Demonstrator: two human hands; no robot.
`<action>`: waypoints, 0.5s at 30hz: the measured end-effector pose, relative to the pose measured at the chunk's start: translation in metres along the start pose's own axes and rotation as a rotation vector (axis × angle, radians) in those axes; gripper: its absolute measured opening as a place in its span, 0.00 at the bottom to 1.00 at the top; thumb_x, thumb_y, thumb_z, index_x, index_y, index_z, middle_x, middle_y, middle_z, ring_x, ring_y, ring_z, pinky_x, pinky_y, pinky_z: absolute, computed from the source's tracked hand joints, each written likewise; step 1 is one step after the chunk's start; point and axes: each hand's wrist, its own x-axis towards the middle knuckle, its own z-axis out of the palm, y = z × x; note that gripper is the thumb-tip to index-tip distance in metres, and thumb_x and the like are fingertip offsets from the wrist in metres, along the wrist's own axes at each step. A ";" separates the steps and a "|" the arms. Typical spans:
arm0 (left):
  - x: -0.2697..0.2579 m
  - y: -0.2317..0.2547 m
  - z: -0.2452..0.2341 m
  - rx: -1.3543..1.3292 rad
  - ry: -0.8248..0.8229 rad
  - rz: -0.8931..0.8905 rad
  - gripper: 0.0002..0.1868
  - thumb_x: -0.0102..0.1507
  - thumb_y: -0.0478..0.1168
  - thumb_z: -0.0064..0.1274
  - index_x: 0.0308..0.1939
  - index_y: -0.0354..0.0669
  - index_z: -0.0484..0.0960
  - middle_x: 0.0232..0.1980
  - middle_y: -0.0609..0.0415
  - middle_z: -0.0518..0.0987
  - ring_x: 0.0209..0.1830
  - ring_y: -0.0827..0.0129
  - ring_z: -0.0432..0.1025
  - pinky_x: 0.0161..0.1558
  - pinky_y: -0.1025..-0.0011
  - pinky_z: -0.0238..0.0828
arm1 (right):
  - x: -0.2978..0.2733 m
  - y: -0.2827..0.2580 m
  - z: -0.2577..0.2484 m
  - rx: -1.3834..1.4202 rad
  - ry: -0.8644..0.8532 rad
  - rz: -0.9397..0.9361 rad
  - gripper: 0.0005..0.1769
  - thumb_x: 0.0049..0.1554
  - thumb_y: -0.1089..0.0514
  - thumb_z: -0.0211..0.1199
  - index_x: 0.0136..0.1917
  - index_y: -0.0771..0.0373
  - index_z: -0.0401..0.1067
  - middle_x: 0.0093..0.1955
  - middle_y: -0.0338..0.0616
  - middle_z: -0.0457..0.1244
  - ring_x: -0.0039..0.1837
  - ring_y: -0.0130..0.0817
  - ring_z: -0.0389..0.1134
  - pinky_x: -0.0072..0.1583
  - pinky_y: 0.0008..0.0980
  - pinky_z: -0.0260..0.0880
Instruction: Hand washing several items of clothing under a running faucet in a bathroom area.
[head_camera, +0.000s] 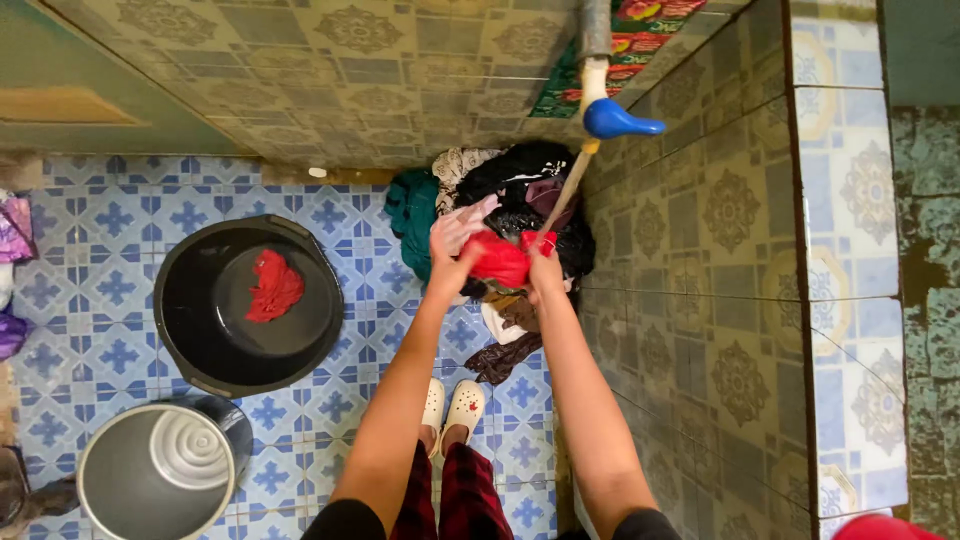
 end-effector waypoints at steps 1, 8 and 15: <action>-0.006 -0.019 0.011 0.001 0.004 -0.002 0.30 0.46 0.54 0.71 0.49 0.51 0.81 0.56 0.50 0.79 0.58 0.53 0.73 0.61 0.57 0.71 | -0.008 0.002 0.006 -0.004 -0.003 0.000 0.22 0.59 0.54 0.56 0.66 0.55 0.65 0.56 0.48 0.67 0.50 0.44 0.73 0.44 0.50 0.76; 0.003 -0.039 0.045 -1.348 -0.057 -1.150 0.31 0.60 0.60 0.59 0.58 0.43 0.80 0.56 0.51 0.82 0.52 0.62 0.77 0.52 0.62 0.76 | -0.078 -0.028 0.038 0.270 -0.383 0.149 0.23 0.62 0.48 0.55 0.68 0.57 0.66 0.59 0.45 0.69 0.56 0.40 0.75 0.50 0.42 0.81; 0.031 -0.056 0.040 -0.843 -0.269 -0.782 0.27 0.58 0.45 0.68 0.59 0.40 0.81 0.54 0.53 0.84 0.53 0.65 0.78 0.56 0.67 0.76 | -0.108 -0.071 0.041 -0.088 -0.545 0.003 0.35 0.47 0.55 0.73 0.66 0.55 0.64 0.58 0.42 0.68 0.56 0.35 0.71 0.52 0.42 0.69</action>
